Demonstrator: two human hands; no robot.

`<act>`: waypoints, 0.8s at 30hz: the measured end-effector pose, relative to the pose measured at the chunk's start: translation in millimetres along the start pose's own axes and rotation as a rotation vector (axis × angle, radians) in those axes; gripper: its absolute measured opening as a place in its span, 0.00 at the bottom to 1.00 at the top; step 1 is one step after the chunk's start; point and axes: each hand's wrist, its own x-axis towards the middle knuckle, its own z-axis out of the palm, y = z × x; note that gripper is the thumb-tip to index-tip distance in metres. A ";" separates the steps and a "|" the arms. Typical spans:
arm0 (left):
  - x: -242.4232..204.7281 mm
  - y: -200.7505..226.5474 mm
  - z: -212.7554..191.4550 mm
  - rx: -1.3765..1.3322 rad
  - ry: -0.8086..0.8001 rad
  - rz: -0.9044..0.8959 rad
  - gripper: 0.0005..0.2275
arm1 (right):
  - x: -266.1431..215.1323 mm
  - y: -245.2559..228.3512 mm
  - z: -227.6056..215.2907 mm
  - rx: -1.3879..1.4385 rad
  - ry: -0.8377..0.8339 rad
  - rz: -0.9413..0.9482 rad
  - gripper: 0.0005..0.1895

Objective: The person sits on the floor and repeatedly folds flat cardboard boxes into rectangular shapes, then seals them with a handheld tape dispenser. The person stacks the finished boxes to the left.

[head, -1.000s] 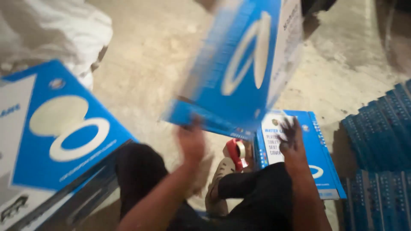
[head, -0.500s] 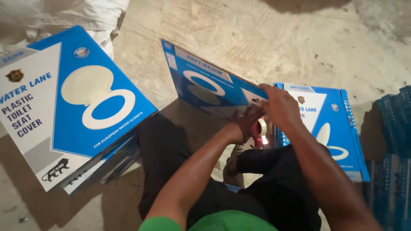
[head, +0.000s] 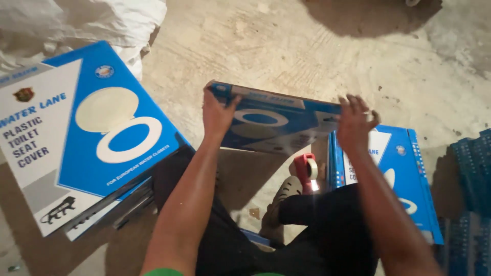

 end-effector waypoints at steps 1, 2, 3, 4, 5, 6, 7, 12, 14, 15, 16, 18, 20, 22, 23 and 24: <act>-1.4 -3.4 1.7 0.016 0.041 0.013 0.35 | 2.0 -18.4 1.8 -0.006 -0.045 -0.029 0.30; -3.4 -5.8 3.2 -0.018 0.034 -0.040 0.36 | 2.4 -38.2 3.6 -0.009 -0.090 -0.052 0.34; -4.8 -7.1 4.2 -0.052 0.027 -0.094 0.37 | 0.6 -55.8 2.7 0.039 -0.095 -0.065 0.37; -4.2 -8.5 1.5 -0.083 0.023 -0.146 0.38 | -0.1 -72.9 2.0 0.091 -0.099 -0.079 0.40; -4.4 -8.2 -0.4 -0.030 0.039 -0.131 0.39 | 1.6 -85.2 -0.2 0.105 -0.113 -0.043 0.42; -1.3 -6.7 -1.8 0.027 0.058 -0.117 0.41 | 7.1 -94.1 -2.1 0.122 -0.128 -0.009 0.43; 1.9 -4.5 -2.7 0.084 0.077 -0.102 0.42 | 13.4 -100.3 -3.8 0.140 -0.144 0.024 0.45; 2.7 -0.9 -10.8 0.076 0.061 -0.128 0.44 | 23.4 -124.4 5.3 0.188 -0.240 -0.128 0.44; 4.5 -1.0 -11.4 0.038 0.038 -0.128 0.43 | 26.2 -133.5 15.7 0.265 -0.275 -0.165 0.43; 5.6 -0.8 -11.2 0.002 0.029 -0.127 0.41 | 29.2 -138.7 21.8 0.325 -0.287 -0.146 0.43; 3.8 -1.3 -10.3 -0.034 0.016 -0.134 0.40 | 28.7 -142.8 25.4 0.383 -0.308 -0.125 0.42; 5.4 -2.9 -8.3 -0.017 0.048 -0.105 0.37 | 33.7 -140.9 30.2 0.412 -0.110 -0.178 0.43; 6.3 -3.0 -6.4 -0.022 0.064 -0.107 0.35 | 40.1 -137.8 31.8 0.412 -0.045 -0.190 0.43; 5.7 -1.7 -4.4 -0.038 0.048 -0.140 0.35 | 45.7 -136.9 32.4 0.388 -0.117 -0.148 0.44; 3.7 -1.4 -6.5 -0.018 0.066 -0.150 0.36 | 48.3 -139.5 34.5 0.369 -0.129 -0.171 0.44; 4.9 0.1 -6.1 -0.005 0.075 -0.150 0.37 | 50.7 -140.3 35.0 0.342 -0.132 -0.185 0.44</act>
